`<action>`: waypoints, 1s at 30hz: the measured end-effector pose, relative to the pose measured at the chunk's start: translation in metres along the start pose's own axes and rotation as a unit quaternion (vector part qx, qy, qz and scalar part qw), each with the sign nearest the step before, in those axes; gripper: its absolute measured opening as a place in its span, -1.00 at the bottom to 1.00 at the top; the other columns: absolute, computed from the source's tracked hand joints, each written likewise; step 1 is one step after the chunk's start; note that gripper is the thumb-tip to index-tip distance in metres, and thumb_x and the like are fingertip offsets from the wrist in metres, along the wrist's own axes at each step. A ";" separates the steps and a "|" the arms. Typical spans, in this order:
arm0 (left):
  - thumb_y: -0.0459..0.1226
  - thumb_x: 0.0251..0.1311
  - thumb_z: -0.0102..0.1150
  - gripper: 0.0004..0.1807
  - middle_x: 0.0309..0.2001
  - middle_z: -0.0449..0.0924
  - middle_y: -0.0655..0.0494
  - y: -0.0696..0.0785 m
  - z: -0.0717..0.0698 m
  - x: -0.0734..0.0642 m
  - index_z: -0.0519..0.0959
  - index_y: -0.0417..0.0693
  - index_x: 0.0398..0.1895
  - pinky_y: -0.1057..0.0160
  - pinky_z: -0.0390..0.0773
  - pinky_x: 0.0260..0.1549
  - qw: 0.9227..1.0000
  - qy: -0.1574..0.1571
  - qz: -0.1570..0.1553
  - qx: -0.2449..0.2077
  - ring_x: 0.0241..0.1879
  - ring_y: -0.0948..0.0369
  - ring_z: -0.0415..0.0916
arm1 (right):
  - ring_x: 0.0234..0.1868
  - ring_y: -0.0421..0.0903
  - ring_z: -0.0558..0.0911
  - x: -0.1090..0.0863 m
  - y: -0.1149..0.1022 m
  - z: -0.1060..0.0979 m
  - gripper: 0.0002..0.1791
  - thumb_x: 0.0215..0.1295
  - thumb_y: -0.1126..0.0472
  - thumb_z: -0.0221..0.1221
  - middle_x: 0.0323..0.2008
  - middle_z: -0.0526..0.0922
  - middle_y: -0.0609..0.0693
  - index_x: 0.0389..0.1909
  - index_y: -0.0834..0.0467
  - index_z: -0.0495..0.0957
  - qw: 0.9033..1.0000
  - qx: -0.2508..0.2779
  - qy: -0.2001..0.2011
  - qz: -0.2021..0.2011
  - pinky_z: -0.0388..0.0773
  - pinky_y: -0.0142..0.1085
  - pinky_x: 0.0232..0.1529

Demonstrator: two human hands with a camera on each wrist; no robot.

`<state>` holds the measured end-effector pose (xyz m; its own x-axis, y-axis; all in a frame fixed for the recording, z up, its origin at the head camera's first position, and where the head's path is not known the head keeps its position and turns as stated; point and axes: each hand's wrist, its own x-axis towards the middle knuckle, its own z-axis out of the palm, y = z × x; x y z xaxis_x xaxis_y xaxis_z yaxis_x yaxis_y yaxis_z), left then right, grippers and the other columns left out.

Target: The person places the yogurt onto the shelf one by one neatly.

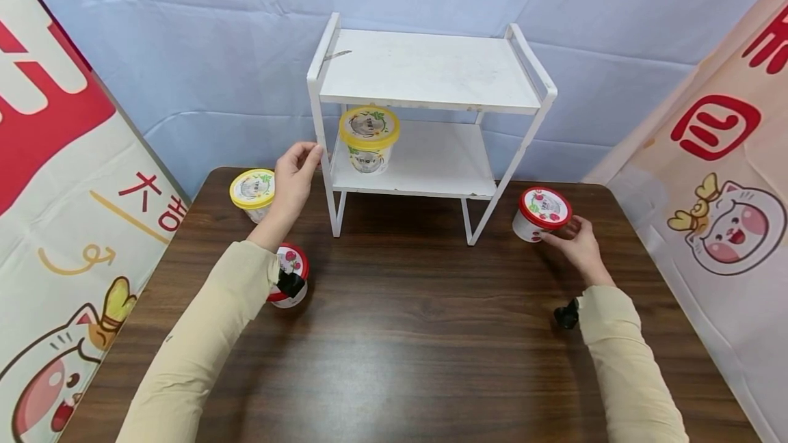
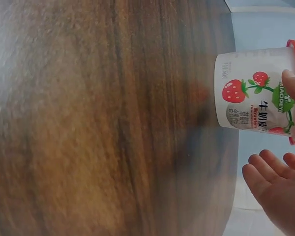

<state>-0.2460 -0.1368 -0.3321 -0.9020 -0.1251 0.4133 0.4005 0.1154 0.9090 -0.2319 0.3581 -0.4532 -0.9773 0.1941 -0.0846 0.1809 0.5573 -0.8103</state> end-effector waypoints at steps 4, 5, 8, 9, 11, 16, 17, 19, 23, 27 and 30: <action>-0.40 0.27 -0.02 -0.75 -0.40 0.48 0.06 0.000 0.000 0.000 0.46 -0.55 -0.23 0.50 0.43 -0.35 1.000 0.000 -0.002 -0.004 -0.46 0.47 0.38 | 0.27 0.28 0.14 0.003 0.003 0.005 0.04 0.11 0.04 0.24 0.28 0.03 0.40 0.35 0.35 -0.27 1.000 0.014 0.017 0.011 0.21 0.06 0.18; -0.40 0.27 -0.02 -0.75 -0.40 0.48 0.07 0.001 -0.001 0.000 0.46 -0.55 -0.23 0.50 0.43 -0.35 1.000 0.001 -0.002 -0.004 -0.46 0.47 0.38 | 0.27 0.27 0.13 0.004 0.004 0.006 0.05 0.11 0.04 0.24 0.28 0.03 0.40 0.35 0.35 -0.27 1.000 0.017 0.019 0.011 0.21 0.06 0.19; -0.40 0.26 -0.02 -0.75 -0.41 0.47 0.09 0.001 -0.001 -0.001 0.46 -0.56 -0.23 0.50 0.43 -0.35 1.000 0.001 -0.004 -0.007 -0.46 0.47 0.38 | 0.29 0.28 0.10 0.007 0.006 0.008 0.06 0.10 0.05 0.25 0.29 -0.01 0.40 0.34 0.36 -0.28 1.000 0.021 0.021 0.008 0.17 0.08 0.20; -0.40 0.27 -0.02 -0.75 -0.42 0.47 0.10 0.001 -0.001 -0.001 0.46 -0.55 -0.23 0.50 0.43 -0.35 1.000 0.001 -0.004 -0.008 -0.46 0.47 0.38 | 0.30 0.28 0.09 0.008 0.006 0.009 0.06 0.10 0.04 0.25 0.30 -0.02 0.40 0.34 0.36 -0.28 1.000 0.021 0.021 0.008 0.16 0.08 0.20; -0.40 0.27 -0.03 -0.75 -0.42 0.46 0.11 0.001 -0.001 0.000 0.46 -0.55 -0.23 0.50 0.43 -0.35 1.000 0.001 -0.003 -0.007 -0.46 0.45 0.39 | 0.31 0.27 0.07 0.010 0.007 0.011 0.08 0.09 0.03 0.26 0.31 -0.04 0.39 0.35 0.35 -0.29 0.999 0.019 0.022 0.012 0.15 0.07 0.22; -0.39 0.27 -0.02 -0.74 -0.42 0.47 0.09 0.000 0.000 0.000 0.46 -0.55 -0.23 0.49 0.44 -0.34 1.000 0.001 -0.002 -0.003 -0.44 0.36 0.40 | 0.32 0.25 0.04 0.011 0.005 0.014 0.08 0.09 0.08 0.26 0.32 -0.06 0.39 0.35 0.34 -0.32 0.999 0.025 0.028 0.020 0.14 0.04 0.23; -0.39 0.27 -0.02 -0.74 -0.42 0.47 0.08 -0.001 0.000 0.000 0.46 -0.55 -0.22 0.49 0.44 -0.34 1.000 0.001 -0.002 -0.001 -0.43 0.34 0.41 | 0.32 0.25 0.04 0.012 0.005 0.015 0.08 0.10 0.10 0.26 0.31 -0.07 0.39 0.35 0.35 -0.32 0.999 0.027 0.028 0.019 0.14 0.04 0.23; -0.39 0.27 -0.02 -0.74 -0.42 0.47 0.08 -0.001 0.000 0.001 0.46 -0.55 -0.22 0.49 0.44 -0.33 1.000 0.001 -0.003 0.000 -0.41 0.28 0.42 | 0.32 0.25 0.04 0.013 0.005 0.016 0.07 0.09 0.12 0.26 0.31 -0.06 0.40 0.35 0.36 -0.32 0.999 0.027 0.032 0.018 0.14 0.04 0.23; -0.39 0.27 -0.02 -0.75 -0.43 0.47 0.12 -0.001 -0.001 0.001 0.46 -0.55 -0.23 0.49 0.43 -0.34 1.000 0.001 -0.003 0.003 -0.42 0.31 0.41 | 0.30 0.24 0.09 0.015 0.006 0.018 0.07 0.08 0.13 0.27 0.29 -0.02 0.39 0.34 0.37 -0.30 0.999 0.025 0.038 0.020 0.15 0.03 0.23; -0.39 0.27 -0.03 -0.75 -0.42 0.48 0.10 0.000 0.000 0.001 0.46 -0.55 -0.23 0.50 0.43 -0.35 1.000 -0.001 -0.002 0.003 -0.46 0.43 0.39 | 0.29 0.23 0.12 0.015 0.007 0.020 0.07 0.07 0.14 0.28 0.29 0.00 0.38 0.34 0.37 -0.29 0.998 0.031 0.043 0.024 0.15 0.01 0.24; -0.40 0.27 -0.03 -0.75 -0.40 0.49 0.03 0.000 0.000 0.001 0.47 -0.55 -0.22 0.51 0.44 -0.35 1.000 -0.001 -0.003 0.003 -0.46 0.42 0.39 | 0.29 0.21 0.11 0.017 0.008 0.022 0.07 0.06 0.14 0.29 0.30 0.00 0.37 0.34 0.36 -0.28 0.998 0.038 0.046 0.024 0.13 -0.01 0.25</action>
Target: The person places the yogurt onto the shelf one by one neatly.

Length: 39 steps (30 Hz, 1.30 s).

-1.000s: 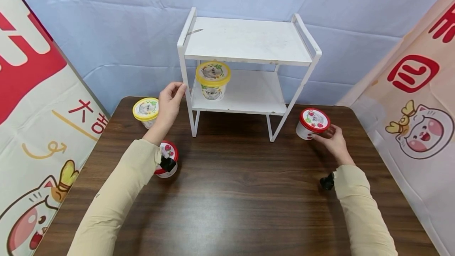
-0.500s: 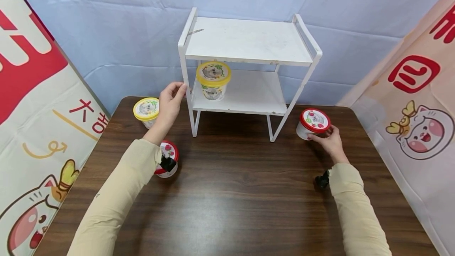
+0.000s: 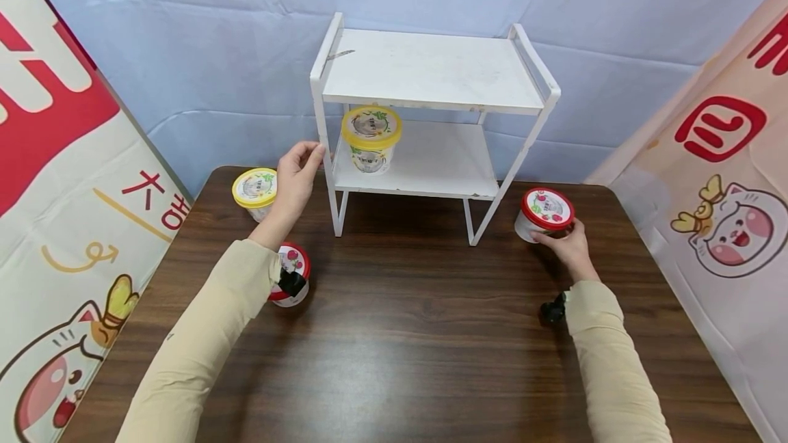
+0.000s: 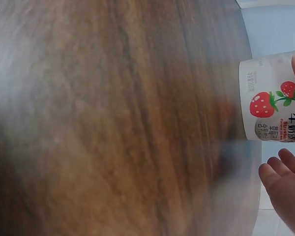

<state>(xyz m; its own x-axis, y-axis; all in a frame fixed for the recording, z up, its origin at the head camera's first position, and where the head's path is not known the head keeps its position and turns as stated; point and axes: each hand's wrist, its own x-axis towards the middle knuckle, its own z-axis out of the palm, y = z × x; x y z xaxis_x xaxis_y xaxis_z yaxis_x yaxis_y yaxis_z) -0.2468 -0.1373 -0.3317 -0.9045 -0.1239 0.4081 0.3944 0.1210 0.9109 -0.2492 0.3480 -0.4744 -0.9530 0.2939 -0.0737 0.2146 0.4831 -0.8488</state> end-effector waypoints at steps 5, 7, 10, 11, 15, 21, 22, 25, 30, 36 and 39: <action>-0.39 0.27 -0.03 -0.75 -0.41 0.48 0.03 0.001 0.000 0.000 0.47 -0.54 -0.22 0.51 0.43 -0.35 1.000 -0.002 -0.001 0.003 -0.46 0.44 0.39 | 0.30 0.18 0.10 0.003 0.002 0.004 0.07 0.05 0.14 0.30 0.30 0.01 0.36 0.34 0.36 -0.26 1.000 0.012 0.008 -0.001 0.08 -0.04 0.28; -0.39 0.28 -0.03 -0.75 -0.42 0.46 0.07 0.001 0.000 -0.001 0.47 -0.54 -0.22 0.50 0.43 -0.35 1.000 -0.003 -0.001 0.003 -0.47 0.47 0.38 | 0.30 0.17 0.09 0.004 0.002 0.005 0.06 0.04 0.15 0.30 0.30 0.02 0.35 0.34 0.36 -0.25 1.000 0.015 0.011 0.001 0.06 -0.06 0.29; -0.39 0.28 -0.03 -0.75 -0.42 0.44 0.09 0.001 0.000 -0.001 0.47 -0.54 -0.23 0.50 0.43 -0.35 1.000 -0.003 0.000 0.004 -0.47 0.47 0.37 | 0.30 0.15 0.08 0.004 0.003 0.007 0.05 0.03 0.17 0.31 0.30 0.02 0.34 0.34 0.36 -0.23 1.000 0.021 0.015 0.004 0.03 -0.08 0.30; -0.39 0.28 -0.03 -0.75 -0.42 0.44 0.08 0.001 0.000 -0.001 0.47 -0.54 -0.23 0.50 0.43 -0.35 1.000 -0.003 0.000 0.005 -0.47 0.47 0.37 | 0.30 0.15 0.07 0.005 0.004 0.007 0.06 0.03 0.16 0.31 0.30 0.02 0.34 0.34 0.36 -0.23 1.000 0.021 0.016 0.005 0.02 -0.07 0.31; -0.38 0.28 -0.03 -0.74 -0.42 0.44 0.06 0.001 0.000 -0.001 0.46 -0.55 -0.23 0.51 0.42 -0.36 1.000 -0.003 0.002 0.007 -0.47 0.47 0.37 | 0.30 0.15 0.07 0.006 0.005 0.009 0.06 0.03 0.16 0.31 0.30 0.03 0.33 0.34 0.35 -0.22 1.000 0.018 0.018 0.002 0.02 -0.07 0.31; -0.39 0.27 -0.03 -0.74 -0.45 0.44 0.12 0.000 0.000 0.000 0.46 -0.55 -0.23 0.50 0.42 -0.37 1.000 -0.001 0.004 0.006 -0.47 0.46 0.36 | 0.29 0.15 0.10 0.008 0.003 0.011 0.05 0.01 0.16 0.32 0.29 0.07 0.31 0.34 0.34 -0.19 1.000 0.008 0.026 -0.008 0.03 -0.08 0.31; -0.39 0.27 -0.03 -0.74 -0.45 0.44 0.14 0.000 0.000 0.000 0.46 -0.55 -0.23 0.50 0.42 -0.37 1.000 -0.001 0.004 0.006 -0.47 0.46 0.36 | 0.29 0.15 0.10 0.008 0.002 0.011 0.05 0.00 0.16 0.32 0.29 0.07 0.30 0.34 0.33 -0.19 1.000 0.007 0.028 -0.009 0.04 -0.08 0.31; -0.39 0.27 -0.03 -0.75 -0.45 0.44 0.13 0.000 0.000 0.000 0.46 -0.55 -0.23 0.50 0.42 -0.36 1.000 -0.001 0.006 0.005 -0.47 0.46 0.37 | 0.29 0.14 0.11 0.009 0.002 0.012 0.05 -0.01 0.15 0.33 0.29 0.08 0.29 0.34 0.33 -0.17 0.999 0.008 0.035 -0.009 0.04 -0.09 0.31; -0.39 0.27 -0.03 -0.75 -0.42 0.45 0.05 0.000 0.000 0.000 0.47 -0.54 -0.23 0.51 0.43 -0.37 1.000 -0.002 0.004 0.006 -0.48 0.47 0.37 | 0.28 0.12 0.14 0.010 0.004 0.013 0.03 -0.02 0.16 0.34 0.28 0.12 0.28 0.34 0.32 -0.13 0.999 0.009 0.044 -0.006 0.06 -0.12 0.30; -0.39 0.27 -0.02 -0.74 -0.42 0.46 0.09 -0.001 0.000 0.000 0.47 -0.54 -0.23 0.51 0.44 -0.35 1.000 0.001 -0.002 0.005 -0.46 0.45 0.39 | 0.28 0.11 0.14 0.011 0.005 0.015 0.03 -0.02 0.13 0.34 0.29 0.12 0.26 0.34 0.31 -0.12 0.999 0.017 0.047 0.002 0.06 -0.12 0.30; -0.38 0.27 -0.02 -0.74 -0.42 0.46 0.12 0.000 0.000 0.000 0.47 -0.54 -0.23 0.50 0.44 -0.34 1.000 0.001 -0.003 0.005 -0.46 0.45 0.39 | 0.28 0.10 0.15 0.012 0.005 0.015 0.03 -0.03 0.14 0.35 0.28 0.13 0.25 0.34 0.30 -0.11 0.998 0.022 0.051 0.002 0.07 -0.13 0.30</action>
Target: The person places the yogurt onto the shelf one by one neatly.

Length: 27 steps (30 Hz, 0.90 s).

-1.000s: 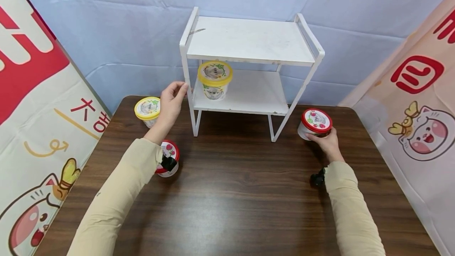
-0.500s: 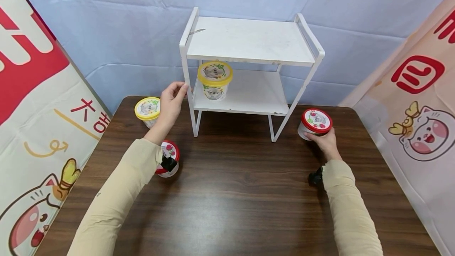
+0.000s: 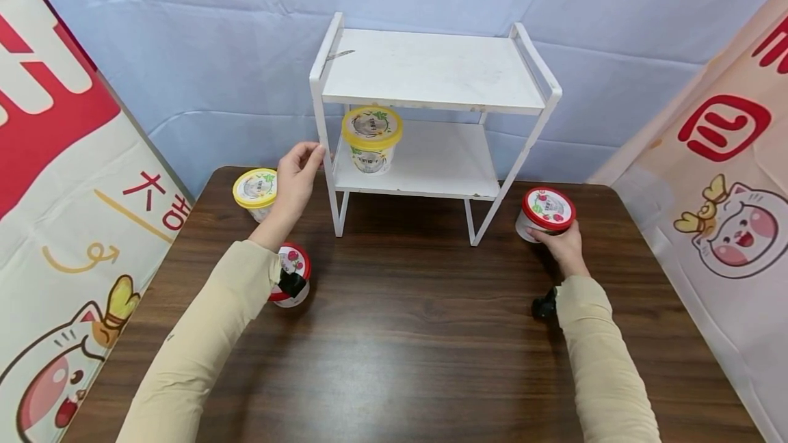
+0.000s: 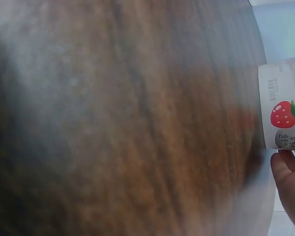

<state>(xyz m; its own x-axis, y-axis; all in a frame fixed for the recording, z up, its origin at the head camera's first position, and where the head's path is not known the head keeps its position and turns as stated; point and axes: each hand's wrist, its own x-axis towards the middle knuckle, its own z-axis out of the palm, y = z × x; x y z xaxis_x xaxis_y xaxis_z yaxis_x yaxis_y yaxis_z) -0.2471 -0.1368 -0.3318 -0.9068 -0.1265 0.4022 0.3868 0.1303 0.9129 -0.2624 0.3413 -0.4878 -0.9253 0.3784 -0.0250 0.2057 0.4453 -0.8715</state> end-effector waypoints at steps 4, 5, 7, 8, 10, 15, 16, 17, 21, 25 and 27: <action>-0.38 0.27 -0.02 -0.74 -0.42 0.45 0.11 0.001 0.000 0.000 0.47 -0.54 -0.22 0.50 0.44 -0.34 1.000 -0.001 -0.003 -0.001 -0.45 0.43 0.39 | 0.27 0.07 0.16 0.000 0.000 0.002 0.03 -0.05 0.18 0.36 0.27 0.15 0.23 0.34 0.27 -0.09 1.000 0.014 0.006 -0.007 0.08 -0.16 0.30; -0.38 0.27 -0.02 -0.74 -0.42 0.45 0.11 0.001 0.000 0.000 0.47 -0.55 -0.22 0.50 0.44 -0.34 1.000 -0.001 -0.003 -0.002 -0.44 0.41 0.40 | 0.27 0.07 0.16 0.000 0.000 0.002 0.03 -0.05 0.19 0.36 0.27 0.15 0.22 0.34 0.27 -0.09 1.000 0.017 0.007 -0.009 0.08 -0.16 0.30; -0.38 0.27 -0.02 -0.74 -0.42 0.45 0.11 0.001 0.000 -0.001 0.47 -0.55 -0.21 0.50 0.44 -0.34 1.000 0.000 -0.005 -0.003 -0.43 0.36 0.41 | 0.27 0.06 0.16 0.000 0.001 0.002 0.03 -0.05 0.19 0.36 0.28 0.15 0.21 0.34 0.26 -0.09 1.000 0.022 0.008 -0.012 0.07 -0.17 0.30; -0.38 0.27 -0.02 -0.74 -0.42 0.45 0.12 0.001 0.000 -0.001 0.47 -0.55 -0.22 0.50 0.44 -0.34 1.000 0.000 -0.004 -0.003 -0.43 0.35 0.41 | 0.27 0.06 0.16 0.000 0.001 0.002 0.03 -0.05 0.19 0.36 0.28 0.15 0.21 0.35 0.25 -0.09 1.000 0.022 0.008 -0.013 0.07 -0.18 0.30; -0.39 0.27 -0.02 -0.74 -0.42 0.45 0.12 0.002 0.000 -0.001 0.47 -0.55 -0.22 0.50 0.44 -0.34 1.000 0.000 -0.002 -0.002 -0.43 0.34 0.41 | 0.27 0.05 0.16 0.000 0.001 0.001 0.03 -0.05 0.18 0.36 0.29 0.15 0.20 0.35 0.24 -0.09 1.000 0.024 0.007 -0.013 0.07 -0.18 0.30; -0.39 0.27 -0.03 -0.74 -0.41 0.45 0.08 0.002 -0.001 -0.001 0.46 -0.55 -0.22 0.51 0.44 -0.35 1.000 -0.003 0.003 -0.002 -0.46 0.44 0.39 | 0.27 0.02 0.17 -0.001 0.002 0.001 0.02 -0.04 0.15 0.36 0.29 0.16 0.17 0.36 0.21 -0.08 0.999 0.030 0.013 -0.011 0.10 -0.20 0.29; -0.39 0.27 -0.03 -0.74 -0.41 0.46 0.07 0.002 -0.001 -0.001 0.46 -0.55 -0.22 0.51 0.44 -0.35 1.000 -0.003 0.003 0.000 -0.46 0.45 0.39 | 0.26 0.01 0.17 -0.001 0.002 0.001 0.02 -0.04 0.15 0.36 0.29 0.16 0.16 0.36 0.21 -0.07 0.999 0.031 0.015 -0.010 0.10 -0.20 0.29; -0.39 0.27 -0.03 -0.74 -0.41 0.46 0.05 0.002 -0.001 -0.001 0.47 -0.55 -0.22 0.51 0.44 -0.35 1.000 -0.002 0.003 0.000 -0.46 0.44 0.39 | 0.26 0.00 0.17 -0.001 0.002 0.001 0.02 -0.05 0.14 0.36 0.28 0.17 0.16 0.36 0.20 -0.06 0.999 0.032 0.017 -0.009 0.10 -0.21 0.29; -0.38 0.27 -0.02 -0.74 -0.37 0.50 -0.03 0.001 -0.001 -0.001 0.47 -0.53 -0.22 0.46 0.46 -0.32 1.000 -0.003 0.001 0.004 -0.43 0.37 0.41 | 0.25 -0.03 0.18 -0.004 0.001 0.000 0.01 -0.06 0.13 0.37 0.27 0.18 0.14 0.35 0.18 -0.04 0.999 0.036 0.027 -0.004 0.10 -0.24 0.28; -0.38 0.27 -0.02 -0.74 -0.36 0.50 -0.06 0.001 -0.001 -0.001 0.47 -0.53 -0.22 0.43 0.47 -0.31 1.000 -0.003 0.001 0.005 -0.43 0.36 0.41 | 0.23 -0.04 0.20 -0.006 0.001 -0.002 -0.02 -0.05 0.14 0.36 0.25 0.20 0.13 0.33 0.19 -0.02 0.999 0.042 0.033 -0.002 0.12 -0.25 0.27; -0.38 0.27 -0.02 -0.75 -0.38 0.50 -0.03 0.001 -0.001 -0.001 0.47 -0.53 -0.23 0.44 0.46 -0.32 1.000 -0.003 0.003 0.005 -0.45 0.41 0.40 | 0.22 -0.05 0.21 -0.006 0.002 -0.004 -0.03 -0.05 0.14 0.36 0.24 0.21 0.12 0.33 0.19 0.00 0.998 0.043 0.035 0.000 0.13 -0.26 0.27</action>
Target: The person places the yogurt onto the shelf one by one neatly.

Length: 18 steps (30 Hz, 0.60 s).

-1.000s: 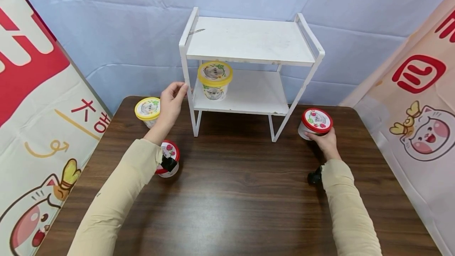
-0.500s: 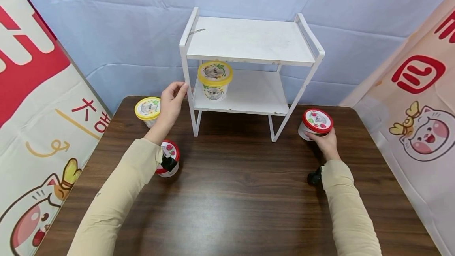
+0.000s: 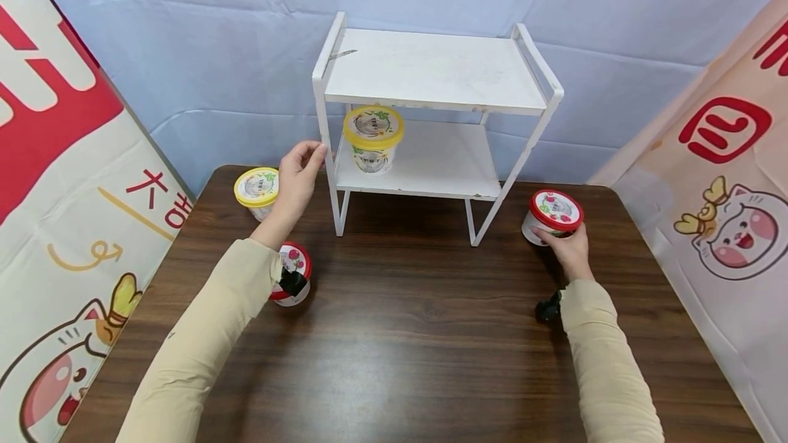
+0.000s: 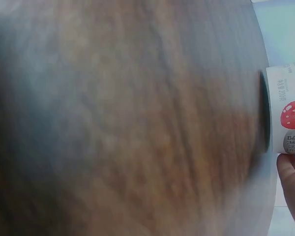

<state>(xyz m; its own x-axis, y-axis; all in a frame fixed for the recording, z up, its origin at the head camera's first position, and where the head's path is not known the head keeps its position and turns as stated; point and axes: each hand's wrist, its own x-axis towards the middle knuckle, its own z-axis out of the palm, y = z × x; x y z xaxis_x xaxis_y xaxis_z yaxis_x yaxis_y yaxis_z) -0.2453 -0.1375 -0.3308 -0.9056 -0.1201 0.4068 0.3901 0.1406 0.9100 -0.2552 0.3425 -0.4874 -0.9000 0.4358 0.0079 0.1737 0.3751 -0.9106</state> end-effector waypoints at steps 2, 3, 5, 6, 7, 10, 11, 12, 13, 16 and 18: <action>-0.38 0.27 -0.02 -0.75 -0.39 0.49 -0.02 0.000 0.000 0.000 0.47 -0.53 -0.23 0.49 0.43 -0.35 1.000 0.000 0.003 0.001 -0.47 0.45 0.38 | 0.22 -0.07 0.21 0.000 0.000 -0.001 -0.03 -0.05 0.14 0.36 0.24 0.21 0.11 0.33 0.18 0.00 1.000 0.003 0.001 0.002 0.14 -0.27 0.26; -0.38 0.27 -0.02 -0.75 -0.40 0.48 -0.01 0.001 0.000 0.000 0.47 -0.53 -0.23 0.47 0.44 -0.35 1.000 0.000 0.004 0.002 -0.48 0.47 0.38 | 0.22 -0.07 0.20 0.000 0.000 -0.002 -0.03 -0.04 0.12 0.36 0.25 0.20 0.10 0.33 0.17 -0.01 1.000 0.002 0.001 0.005 0.13 -0.28 0.27; -0.38 0.27 -0.02 -0.75 -0.40 0.48 -0.01 0.001 0.000 0.000 0.47 -0.53 -0.23 0.43 0.45 -0.34 1.000 0.000 0.005 0.005 -0.48 0.48 0.37 | 0.23 -0.08 0.20 0.000 0.000 -0.003 -0.03 -0.04 0.12 0.36 0.25 0.20 0.10 0.33 0.16 -0.01 1.000 0.004 0.003 0.006 0.13 -0.28 0.27; -0.38 0.27 -0.02 -0.75 -0.40 0.48 -0.01 0.001 0.001 0.000 0.47 -0.53 -0.23 0.39 0.46 -0.33 1.000 0.000 0.006 0.005 -0.48 0.47 0.37 | 0.24 -0.08 0.19 0.000 -0.001 -0.004 -0.02 -0.03 0.11 0.35 0.26 0.18 0.10 0.34 0.15 -0.02 1.000 0.004 0.001 0.008 0.12 -0.27 0.27; -0.38 0.27 -0.02 -0.75 -0.40 0.48 -0.02 0.001 0.001 0.000 0.47 -0.53 -0.23 0.38 0.46 -0.33 1.000 0.000 0.006 0.007 -0.48 0.47 0.37 | 0.24 -0.08 0.19 0.000 -0.001 -0.005 -0.03 -0.03 0.12 0.35 0.26 0.18 0.10 0.34 0.15 -0.02 1.000 0.007 0.002 0.006 0.12 -0.27 0.27; -0.38 0.27 -0.02 -0.75 -0.41 0.48 -0.02 0.000 0.001 0.000 0.47 -0.53 -0.24 0.40 0.45 -0.34 1.000 0.000 0.007 0.007 -0.48 0.47 0.36 | 0.23 -0.08 0.20 0.000 -0.004 -0.007 -0.04 -0.03 0.14 0.35 0.25 0.19 0.10 0.34 0.15 -0.01 1.000 0.010 0.005 0.000 0.13 -0.27 0.27; -0.38 0.27 -0.02 -0.75 -0.42 0.47 -0.02 0.000 0.000 -0.001 0.47 -0.53 -0.24 0.42 0.44 -0.35 1.000 0.000 0.008 0.008 -0.48 0.46 0.36 | 0.23 -0.08 0.20 0.000 -0.005 -0.008 -0.04 -0.03 0.14 0.35 0.25 0.19 0.11 0.34 0.15 -0.01 1.000 0.010 0.005 -0.004 0.13 -0.28 0.27; -0.38 0.27 -0.02 -0.75 -0.42 0.47 -0.01 0.000 0.000 0.000 0.47 -0.53 -0.24 0.45 0.43 -0.36 1.000 0.001 0.008 0.007 -0.48 0.47 0.36 | 0.23 -0.08 0.20 0.000 -0.006 -0.009 -0.04 -0.03 0.14 0.35 0.25 0.19 0.11 0.34 0.15 -0.01 1.000 0.008 0.006 -0.006 0.13 -0.28 0.27; -0.38 0.27 -0.02 -0.75 -0.43 0.46 0.01 -0.001 0.000 0.000 0.47 -0.53 -0.24 0.48 0.42 -0.37 1.000 0.001 0.008 0.006 -0.48 0.47 0.36 | 0.22 -0.08 0.21 0.000 -0.007 -0.010 -0.04 -0.03 0.14 0.35 0.24 0.20 0.11 0.34 0.15 0.00 1.000 0.006 0.007 -0.008 0.14 -0.28 0.26; -0.38 0.27 -0.02 -0.75 -0.44 0.45 0.08 -0.002 0.000 0.000 0.46 -0.54 -0.24 0.50 0.42 -0.36 1.000 0.002 0.007 0.005 -0.48 0.46 0.36 | 0.22 -0.08 0.21 0.000 -0.009 -0.014 -0.04 -0.03 0.12 0.35 0.24 0.20 0.11 0.34 0.16 -0.01 1.000 -0.004 0.006 -0.008 0.16 -0.27 0.25; -0.39 0.27 -0.02 -0.75 -0.45 0.45 0.12 -0.002 0.000 0.000 0.46 -0.54 -0.23 0.49 0.42 -0.36 1.000 0.002 0.007 0.003 -0.47 0.46 0.36 | 0.22 -0.08 0.20 -0.001 -0.010 -0.016 -0.03 -0.02 0.09 0.35 0.25 0.19 0.10 0.34 0.15 -0.03 1.000 -0.009 0.002 -0.005 0.16 -0.25 0.25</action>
<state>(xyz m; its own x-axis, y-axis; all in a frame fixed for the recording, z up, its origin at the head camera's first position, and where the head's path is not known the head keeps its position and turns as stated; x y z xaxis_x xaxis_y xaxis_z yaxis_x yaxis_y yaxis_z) -0.2464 -0.1378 -0.3323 -0.8996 -0.1229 0.4190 0.4009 0.1478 0.9041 -0.2499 0.3516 -0.4713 -0.8999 0.4356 0.0180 0.1728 0.3943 -0.9026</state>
